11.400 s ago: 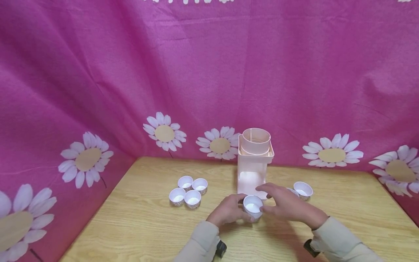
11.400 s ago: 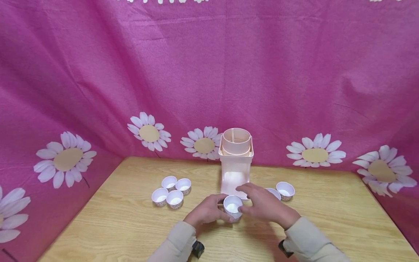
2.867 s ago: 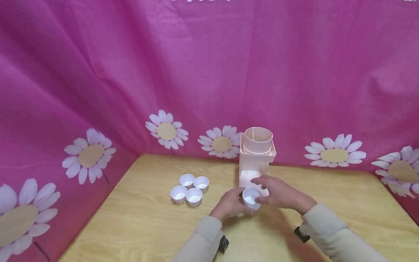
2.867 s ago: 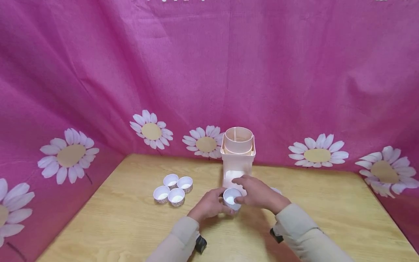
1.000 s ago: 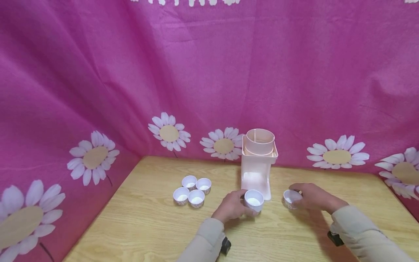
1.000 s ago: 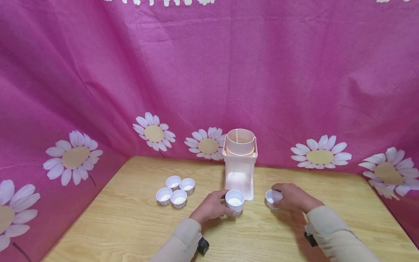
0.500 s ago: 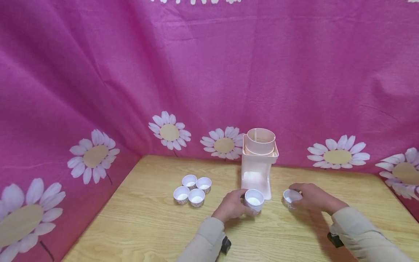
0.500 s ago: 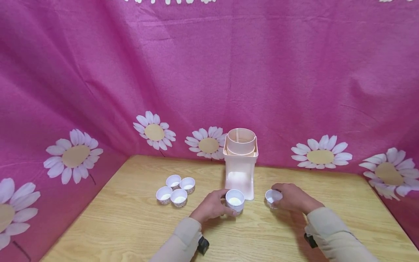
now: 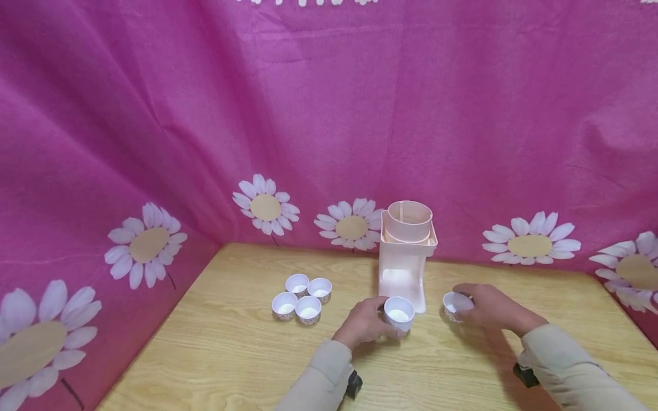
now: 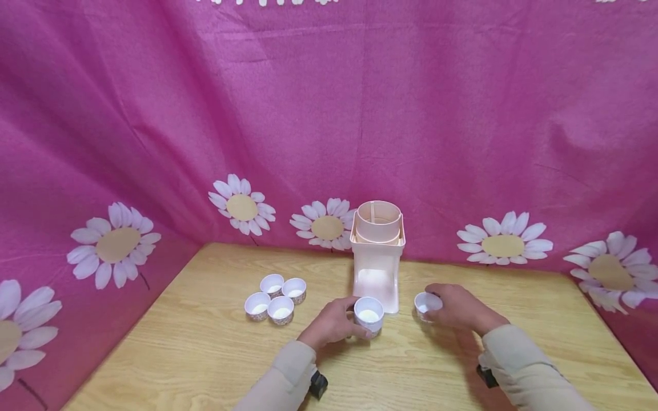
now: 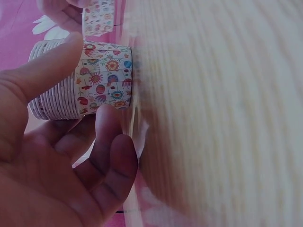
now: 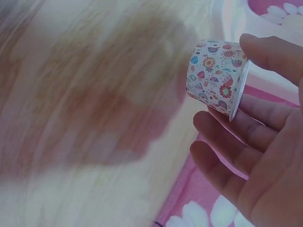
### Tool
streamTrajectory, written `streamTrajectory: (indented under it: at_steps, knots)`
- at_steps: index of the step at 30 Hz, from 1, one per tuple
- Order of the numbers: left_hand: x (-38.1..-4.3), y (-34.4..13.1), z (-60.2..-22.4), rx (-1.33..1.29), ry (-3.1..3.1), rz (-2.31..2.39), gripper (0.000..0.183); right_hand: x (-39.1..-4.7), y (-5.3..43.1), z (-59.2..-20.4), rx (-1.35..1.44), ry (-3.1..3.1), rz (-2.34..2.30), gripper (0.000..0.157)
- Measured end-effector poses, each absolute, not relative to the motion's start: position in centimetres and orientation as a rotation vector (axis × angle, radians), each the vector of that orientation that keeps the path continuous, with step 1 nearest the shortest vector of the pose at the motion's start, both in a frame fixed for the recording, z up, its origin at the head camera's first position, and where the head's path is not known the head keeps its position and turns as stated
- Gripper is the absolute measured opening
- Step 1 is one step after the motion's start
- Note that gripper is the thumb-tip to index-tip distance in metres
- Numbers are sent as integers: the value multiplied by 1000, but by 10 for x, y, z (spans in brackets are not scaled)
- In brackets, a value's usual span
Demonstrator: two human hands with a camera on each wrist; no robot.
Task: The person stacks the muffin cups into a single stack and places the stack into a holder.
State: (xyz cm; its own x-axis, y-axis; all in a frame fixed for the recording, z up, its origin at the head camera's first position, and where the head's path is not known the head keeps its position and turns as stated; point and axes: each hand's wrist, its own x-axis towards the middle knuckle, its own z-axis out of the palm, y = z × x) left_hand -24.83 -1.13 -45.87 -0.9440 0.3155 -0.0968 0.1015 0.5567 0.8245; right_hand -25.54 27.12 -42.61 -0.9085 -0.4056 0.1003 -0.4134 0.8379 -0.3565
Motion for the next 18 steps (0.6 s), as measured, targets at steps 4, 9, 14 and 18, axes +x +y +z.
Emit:
streamTrajectory:
  at_steps: [4,9,14,18]
  knots:
    - [-248,-12,-459,359,2562,1333,62,-253,265,-420,687,-2941,563,51]
    - [-248,-12,-460,345,2546,1344,62,-251,254,-414,734,-2913,589,54]
    - [-247,-12,-460,342,2558,1342,61,-249,247,-412,755,-2884,610,51]
    - [-247,-12,-460,364,2571,1337,60,-248,242,-406,768,-2876,637,50]
